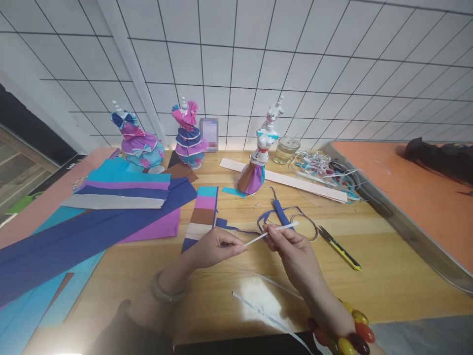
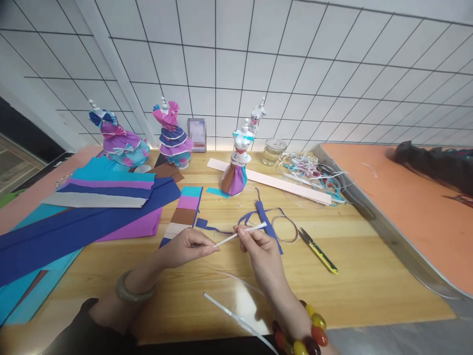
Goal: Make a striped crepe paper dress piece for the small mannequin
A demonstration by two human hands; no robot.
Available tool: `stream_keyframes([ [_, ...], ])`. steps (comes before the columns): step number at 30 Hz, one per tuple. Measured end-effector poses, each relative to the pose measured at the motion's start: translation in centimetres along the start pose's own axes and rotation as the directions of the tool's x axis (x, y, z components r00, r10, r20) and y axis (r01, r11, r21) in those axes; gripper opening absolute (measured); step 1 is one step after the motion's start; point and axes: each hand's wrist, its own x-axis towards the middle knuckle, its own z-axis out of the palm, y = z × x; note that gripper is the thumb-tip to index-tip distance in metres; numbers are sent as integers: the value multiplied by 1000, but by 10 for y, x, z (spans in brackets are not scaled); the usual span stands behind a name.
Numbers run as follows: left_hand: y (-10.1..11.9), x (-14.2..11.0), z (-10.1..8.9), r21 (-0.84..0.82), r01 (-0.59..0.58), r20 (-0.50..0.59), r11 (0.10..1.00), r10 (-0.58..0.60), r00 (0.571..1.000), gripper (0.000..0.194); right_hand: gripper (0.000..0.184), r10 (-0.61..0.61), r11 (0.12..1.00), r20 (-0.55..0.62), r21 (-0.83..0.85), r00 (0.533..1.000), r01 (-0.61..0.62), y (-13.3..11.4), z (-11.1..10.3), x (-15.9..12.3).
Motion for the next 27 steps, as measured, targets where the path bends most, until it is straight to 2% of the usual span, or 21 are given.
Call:
stream_keyframes([
  [3, 2, 1, -1, 1, 26, 17, 1000, -26, 1000, 35, 21, 7, 999, -71, 36, 997, -5, 0, -6, 5],
  [10, 3, 2, -1, -33, 18, 21, 999, -17, 1000, 33, 24, 23, 994, -134, 112, 991, -8, -3, -21, 17],
  [13, 0, 2, -3, -115, 29, -38, 993, -33, 999, 33, 28, 26, 991, -167, 136, 986, -3, -1, -25, 18],
  [15, -3, 1, -4, -217, 23, -145, 976, -56, 988, 34, 33, 50, 995, -105, 94, 993, -40, 5, -19, 9],
  [16, -4, 2, -4, -287, 6, -205, 958, -67, 977, 35, 37, 65, 997, -36, 53, 997, -63, 9, -13, 1],
  [17, -6, 2, -5, -369, -22, -258, 929, -80, 963, 35, 44, 78, 996, 103, -46, 992, -74, 14, -6, -8],
  [18, -7, 2, -5, -456, -59, -300, 888, -91, 950, 34, 55, 73, 990, 245, -135, 967, -41, 18, 2, -18],
  [19, -7, 3, -5, -538, -102, -337, 837, -103, 936, 33, 68, 97, 974, 389, -224, 916, -8, 22, 9, -28],
  [20, -8, 3, -6, -608, -144, -369, 781, -118, 922, 31, 76, 155, 945, 510, -327, 846, 25, 25, 16, -37],
  [22, -7, 5, -11, -688, -211, -434, 694, -160, 887, 26, 72, 251, 885, 638, -456, 727, 94, 23, 25, -50],
  [23, -7, 5, -14, -703, -239, -469, 670, -185, 864, 24, 61, 284, 863, 665, -491, 691, 118, 19, 26, -53],
  [25, -6, 5, -23, -704, -286, -541, 650, -229, 809, 22, 31, 306, 844, 681, -518, 665, 142, 4, 19, -52],
  [27, -7, 4, -35, -679, -338, -614, 651, -252, 748, 22, 23, 320, 825, 673, -545, 667, 153, -15, 1, -44],
])
